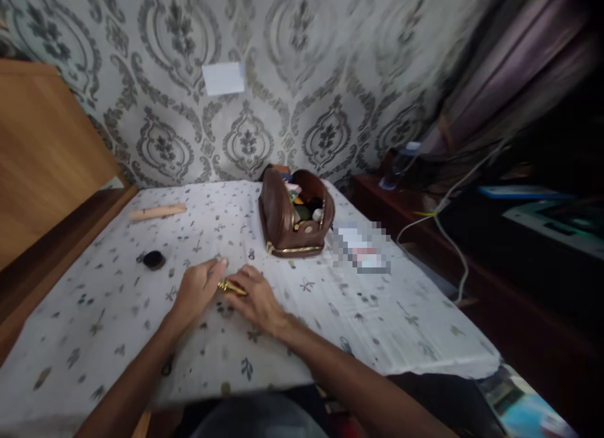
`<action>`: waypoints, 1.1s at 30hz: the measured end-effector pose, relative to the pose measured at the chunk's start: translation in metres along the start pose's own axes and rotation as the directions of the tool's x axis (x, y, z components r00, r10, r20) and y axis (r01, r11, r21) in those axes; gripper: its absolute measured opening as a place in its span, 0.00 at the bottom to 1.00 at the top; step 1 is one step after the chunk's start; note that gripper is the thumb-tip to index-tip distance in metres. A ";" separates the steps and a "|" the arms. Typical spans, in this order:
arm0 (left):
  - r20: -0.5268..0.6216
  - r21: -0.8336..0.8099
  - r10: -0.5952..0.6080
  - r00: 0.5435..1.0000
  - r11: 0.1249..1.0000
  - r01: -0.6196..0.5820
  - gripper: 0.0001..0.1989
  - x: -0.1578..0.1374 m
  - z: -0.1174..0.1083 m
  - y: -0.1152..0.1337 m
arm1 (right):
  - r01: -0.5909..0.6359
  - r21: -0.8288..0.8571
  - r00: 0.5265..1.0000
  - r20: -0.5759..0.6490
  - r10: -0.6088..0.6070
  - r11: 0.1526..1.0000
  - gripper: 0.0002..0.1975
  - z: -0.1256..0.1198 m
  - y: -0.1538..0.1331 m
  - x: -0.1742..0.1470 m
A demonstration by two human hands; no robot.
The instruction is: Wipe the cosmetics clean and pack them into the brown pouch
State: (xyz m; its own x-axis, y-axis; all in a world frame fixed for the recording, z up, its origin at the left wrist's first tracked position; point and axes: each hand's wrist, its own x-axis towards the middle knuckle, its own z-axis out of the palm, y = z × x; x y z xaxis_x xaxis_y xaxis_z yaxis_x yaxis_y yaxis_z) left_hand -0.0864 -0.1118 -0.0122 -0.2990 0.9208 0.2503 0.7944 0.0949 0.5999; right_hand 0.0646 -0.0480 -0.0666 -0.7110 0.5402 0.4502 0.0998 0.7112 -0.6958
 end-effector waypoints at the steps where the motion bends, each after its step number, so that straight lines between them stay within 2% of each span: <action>1: -0.001 -0.074 -0.034 0.999 0.997 0.034 0.26 0.001 0.001 0.000 | 0.010 0.003 1.000 -0.008 -0.010 1.000 0.07 -0.001 0.000 0.000; 6: 0.080 -0.330 -0.243 0.967 0.909 0.255 0.31 0.005 0.010 -0.014 | -0.003 0.107 0.999 -0.033 0.006 0.994 0.10 0.001 0.000 0.001; 10: 0.187 -0.581 -0.361 0.913 0.709 0.400 0.27 0.009 0.016 -0.024 | -0.062 0.212 0.998 -0.018 0.067 0.975 0.11 0.001 -0.004 0.002; 12: 0.195 -0.680 -0.408 0.892 0.599 0.423 0.22 0.011 0.013 -0.027 | -0.108 0.246 0.992 -0.042 0.122 0.963 0.10 -0.001 -0.004 0.003; 14: 0.184 -0.752 -0.389 0.903 0.536 0.384 0.16 0.012 0.007 -0.028 | -0.163 0.292 0.977 -0.082 0.195 0.943 0.10 -0.003 -0.002 0.004; 16: 0.203 -0.760 -0.286 0.936 0.557 0.335 0.13 0.010 -0.001 -0.029 | -0.207 0.346 0.960 -0.106 0.257 0.915 0.11 -0.005 0.001 0.006; 18: 0.245 -0.707 -0.122 0.962 0.657 0.264 0.17 0.006 -0.007 -0.030 | -0.233 0.383 0.951 -0.102 0.291 0.894 0.12 -0.005 0.004 0.007; 20: 0.248 -0.614 0.029 0.968 0.778 0.135 0.18 0.002 -0.009 -0.029 | -0.240 0.397 0.952 -0.082 0.295 0.886 0.13 -0.004 0.005 0.008; 23: 0.199 -0.455 0.146 0.969 0.889 -0.040 0.15 -0.001 -0.008 -0.029 | -0.220 0.427 0.963 -0.051 0.266 0.877 0.13 -0.003 0.005 0.008; 26: 0.194 -0.362 0.163 0.967 0.928 -0.084 0.14 -0.001 -0.006 -0.029 | -0.198 0.409 0.971 -0.041 0.234 0.891 0.13 -0.003 0.004 0.007; 30: 0.161 -0.300 0.053 0.986 0.954 -0.002 0.13 -0.002 -0.004 -0.024 | -0.152 0.301 0.981 -0.070 0.181 0.941 0.12 -0.002 0.004 0.006; 33: 0.115 -0.311 -0.011 0.993 0.949 0.047 0.17 -0.003 0.000 -0.023 | -0.095 0.266 0.985 -0.118 0.130 0.959 0.12 0.000 0.005 0.006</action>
State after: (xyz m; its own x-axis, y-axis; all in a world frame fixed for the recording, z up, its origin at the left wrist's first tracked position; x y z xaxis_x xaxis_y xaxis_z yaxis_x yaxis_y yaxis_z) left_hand -0.1035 -0.1165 -0.0271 -0.2451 0.9571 0.1548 0.5756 0.0152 0.8176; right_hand 0.0612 -0.0407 -0.0675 -0.6051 0.6771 0.4188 -0.0224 0.5113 -0.8591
